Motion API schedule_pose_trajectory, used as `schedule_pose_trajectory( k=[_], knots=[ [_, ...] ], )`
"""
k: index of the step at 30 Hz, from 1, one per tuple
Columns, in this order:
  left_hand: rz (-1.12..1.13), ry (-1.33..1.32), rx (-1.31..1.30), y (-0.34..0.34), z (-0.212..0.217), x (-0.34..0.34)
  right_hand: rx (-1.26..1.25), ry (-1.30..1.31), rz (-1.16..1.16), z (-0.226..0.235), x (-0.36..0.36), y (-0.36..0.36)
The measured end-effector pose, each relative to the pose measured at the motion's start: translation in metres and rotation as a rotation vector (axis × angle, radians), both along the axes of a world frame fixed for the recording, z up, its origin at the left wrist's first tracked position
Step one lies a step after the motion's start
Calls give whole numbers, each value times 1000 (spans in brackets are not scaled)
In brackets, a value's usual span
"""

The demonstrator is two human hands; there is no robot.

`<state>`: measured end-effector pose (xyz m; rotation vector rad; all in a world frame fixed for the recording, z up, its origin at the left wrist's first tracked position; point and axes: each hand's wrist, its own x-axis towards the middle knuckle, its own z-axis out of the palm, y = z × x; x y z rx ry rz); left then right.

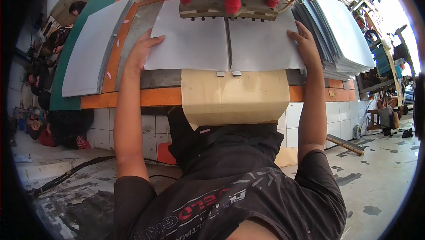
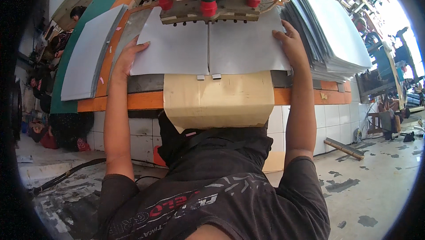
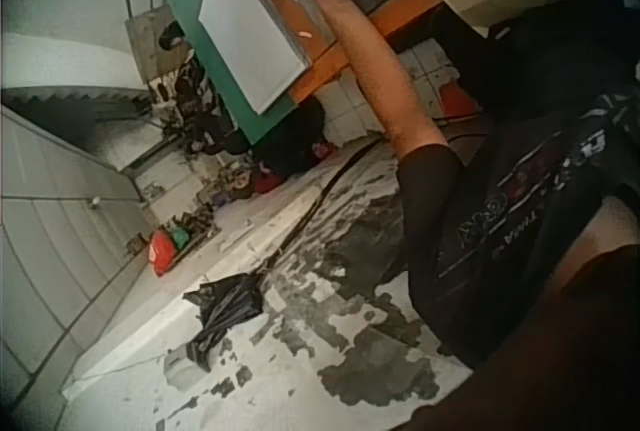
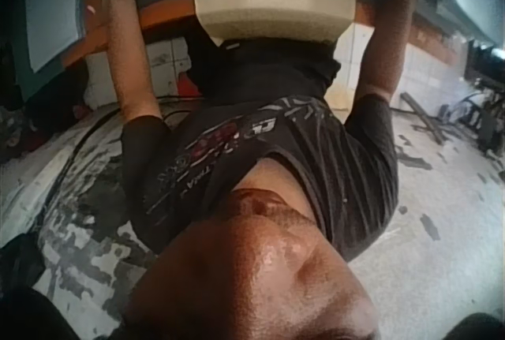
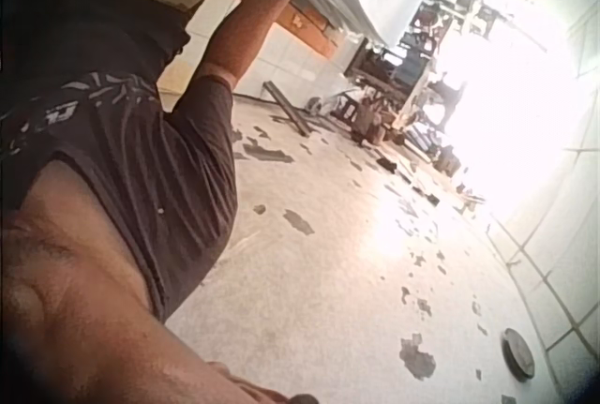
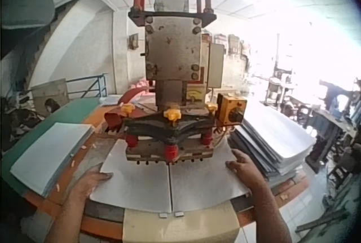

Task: The person takes large white sheets from a stack and places them individually into a punching machine, aligning them against guides before the machine creates a crease or punch line.

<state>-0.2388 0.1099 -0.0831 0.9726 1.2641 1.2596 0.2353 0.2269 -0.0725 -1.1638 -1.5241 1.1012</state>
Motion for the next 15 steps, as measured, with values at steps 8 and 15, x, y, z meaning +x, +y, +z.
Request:
schedule_pose_trajectory(
  k=[8, 15],
  knots=[
    [12, -7, 19, -1, 0, -1, -23, 30, -24, 2, 0, 6],
    [-1, 12, 35, -2, 1, 0, -47, 35, 33, 7, 2, 6]
  ],
)
